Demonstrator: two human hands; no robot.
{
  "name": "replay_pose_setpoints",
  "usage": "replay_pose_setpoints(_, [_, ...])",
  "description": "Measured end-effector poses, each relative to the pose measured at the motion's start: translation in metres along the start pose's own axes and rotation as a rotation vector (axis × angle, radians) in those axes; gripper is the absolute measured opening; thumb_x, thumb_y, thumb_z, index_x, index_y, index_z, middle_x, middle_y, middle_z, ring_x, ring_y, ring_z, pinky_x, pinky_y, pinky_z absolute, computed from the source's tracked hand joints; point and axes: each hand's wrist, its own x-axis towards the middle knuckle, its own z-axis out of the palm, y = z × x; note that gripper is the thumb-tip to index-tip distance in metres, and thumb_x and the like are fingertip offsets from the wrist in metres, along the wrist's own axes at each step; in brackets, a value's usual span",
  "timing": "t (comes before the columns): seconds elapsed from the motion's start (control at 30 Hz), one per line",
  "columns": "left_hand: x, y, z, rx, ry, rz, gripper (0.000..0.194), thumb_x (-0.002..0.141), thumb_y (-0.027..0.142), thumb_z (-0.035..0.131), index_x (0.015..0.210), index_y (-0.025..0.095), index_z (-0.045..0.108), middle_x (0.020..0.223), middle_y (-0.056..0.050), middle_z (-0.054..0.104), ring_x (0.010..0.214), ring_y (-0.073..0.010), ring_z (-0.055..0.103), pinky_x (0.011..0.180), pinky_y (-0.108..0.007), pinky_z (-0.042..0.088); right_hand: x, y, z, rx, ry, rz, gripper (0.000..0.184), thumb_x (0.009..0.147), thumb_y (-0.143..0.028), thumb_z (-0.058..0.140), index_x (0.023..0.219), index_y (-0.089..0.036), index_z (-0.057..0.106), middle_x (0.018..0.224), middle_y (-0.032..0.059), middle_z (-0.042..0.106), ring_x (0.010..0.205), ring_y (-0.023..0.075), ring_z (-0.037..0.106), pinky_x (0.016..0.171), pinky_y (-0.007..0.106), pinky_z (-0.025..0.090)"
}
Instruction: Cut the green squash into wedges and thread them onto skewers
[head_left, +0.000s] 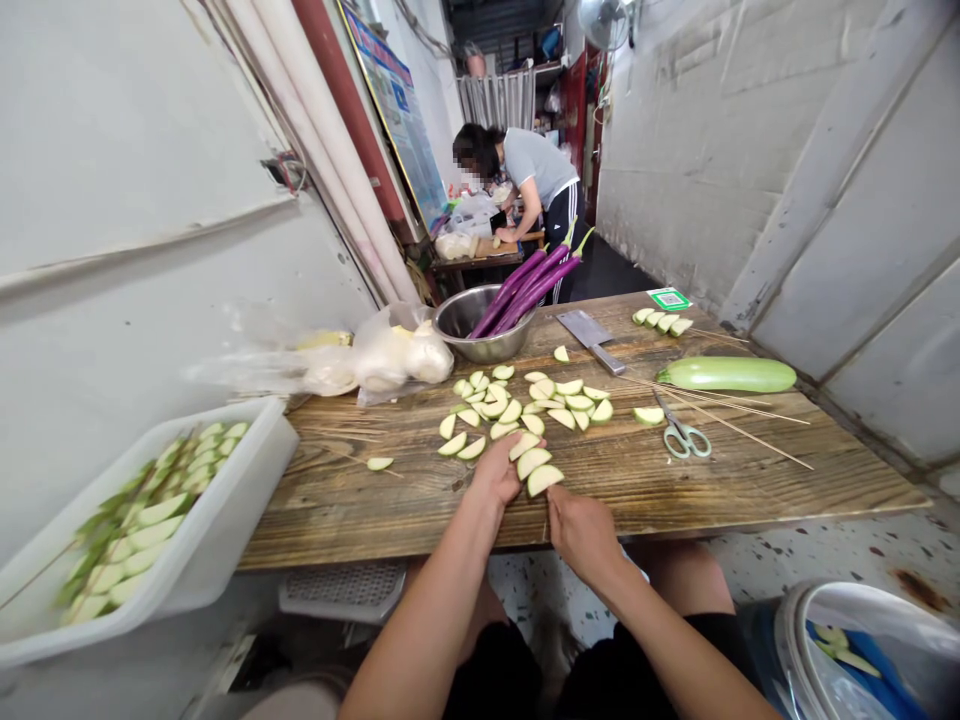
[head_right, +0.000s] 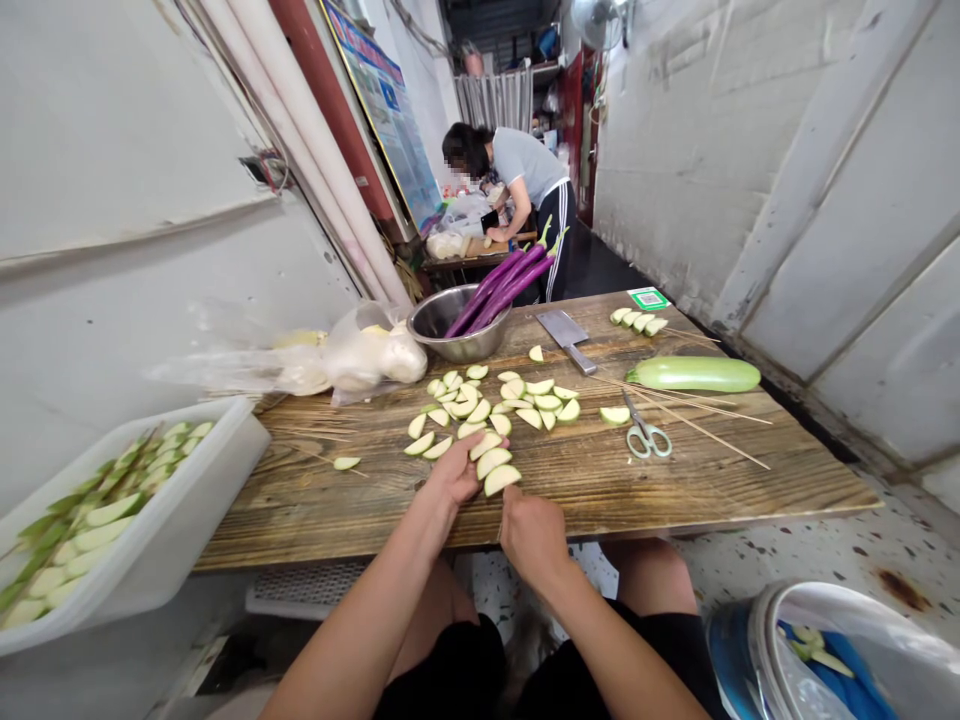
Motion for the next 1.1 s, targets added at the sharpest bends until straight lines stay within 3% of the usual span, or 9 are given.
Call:
replay_pose_setpoints(0.17, [-0.004, 0.0, 0.003, -0.015, -0.014, 0.007, 0.014, 0.082, 0.018, 0.047, 0.084, 0.01, 0.057, 0.067, -0.007, 0.063, 0.058, -0.015, 0.061, 0.057, -0.026, 0.05, 0.002, 0.001, 0.004, 0.008, 0.049, -0.009, 0.022, 0.086, -0.014, 0.036, 0.08, -0.014, 0.057, 0.063, 0.0042, 0.064, 0.054, 0.0125, 0.058, 0.049, 0.023, 0.027])
replay_pose_setpoints(0.33, [-0.024, 0.006, 0.005, -0.066, -0.276, 0.066, 0.04, 0.081, 0.05, 0.044, 0.087, 0.013, 0.058, 0.076, -0.009, 0.064, 0.069, -0.0181, 0.062, 0.061, -0.03, 0.052, -0.002, 0.007, 0.012, 0.062, 0.224, -0.041, 0.027, 0.089, -0.016, 0.033, 0.083, -0.014, 0.059, 0.059, 0.0031, 0.061, 0.051, 0.0116, 0.056, 0.05, 0.022, 0.03])
replay_pose_setpoints(0.4, [-0.033, 0.008, 0.006, -0.064, -0.329, 0.1, 0.045, 0.081, 0.054, 0.042, 0.089, 0.013, 0.059, 0.08, -0.01, 0.065, 0.074, -0.0196, 0.062, 0.063, -0.032, 0.052, -0.004, 0.009, 0.016, 0.097, 0.306, -0.059, 0.028, 0.09, -0.017, 0.032, 0.086, -0.013, 0.06, 0.06, 0.0033, 0.061, 0.052, 0.0115, 0.056, 0.051, 0.021, 0.031])
replay_pose_setpoints(0.57, [-0.05, -0.003, 0.008, 0.01, -0.291, 0.259, 0.022, 0.074, 0.03, 0.063, 0.087, 0.012, 0.062, 0.084, -0.009, 0.067, 0.08, -0.0181, 0.062, 0.073, -0.028, 0.05, -0.005, 0.006, 0.017, 0.174, 0.401, -0.062, 0.029, 0.091, -0.018, 0.033, 0.089, -0.013, 0.061, 0.065, 0.0047, 0.063, 0.058, 0.0121, 0.059, 0.057, 0.02, 0.037])
replay_pose_setpoints(0.67, [-0.054, -0.015, 0.011, 0.048, -0.258, 0.295, 0.021, 0.067, 0.023, 0.07, 0.083, 0.011, 0.064, 0.082, -0.01, 0.068, 0.08, -0.0179, 0.063, 0.074, -0.026, 0.049, -0.003, 0.003, 0.013, 0.195, 0.432, -0.047, 0.029, 0.091, -0.02, 0.033, 0.092, -0.012, 0.062, 0.065, 0.0055, 0.064, 0.057, 0.0125, 0.059, 0.057, 0.02, 0.039])
replay_pose_setpoints(0.93, [-0.051, -0.023, 0.01, 0.006, -0.188, 0.301, 0.022, 0.068, 0.02, 0.069, 0.088, 0.011, 0.063, 0.084, -0.01, 0.068, 0.074, -0.0164, 0.064, 0.063, -0.023, 0.051, -0.008, 0.002, 0.004, 0.302, 0.396, -0.051, 0.028, 0.09, -0.021, 0.035, 0.09, -0.013, 0.062, 0.069, 0.0063, 0.064, 0.063, 0.0133, 0.061, 0.063, 0.02, 0.042])
replay_pose_setpoints(1.1, [-0.051, -0.027, 0.012, -0.034, -0.197, 0.216, 0.016, 0.071, 0.015, 0.065, 0.086, 0.008, 0.064, 0.086, -0.012, 0.068, 0.07, -0.0149, 0.064, 0.066, -0.024, 0.052, -0.009, 0.004, 0.008, 0.364, 0.457, -0.074, 0.03, 0.09, -0.02, 0.032, 0.091, -0.01, 0.061, 0.071, 0.0081, 0.065, 0.06, 0.0131, 0.061, 0.06, 0.02, 0.044])
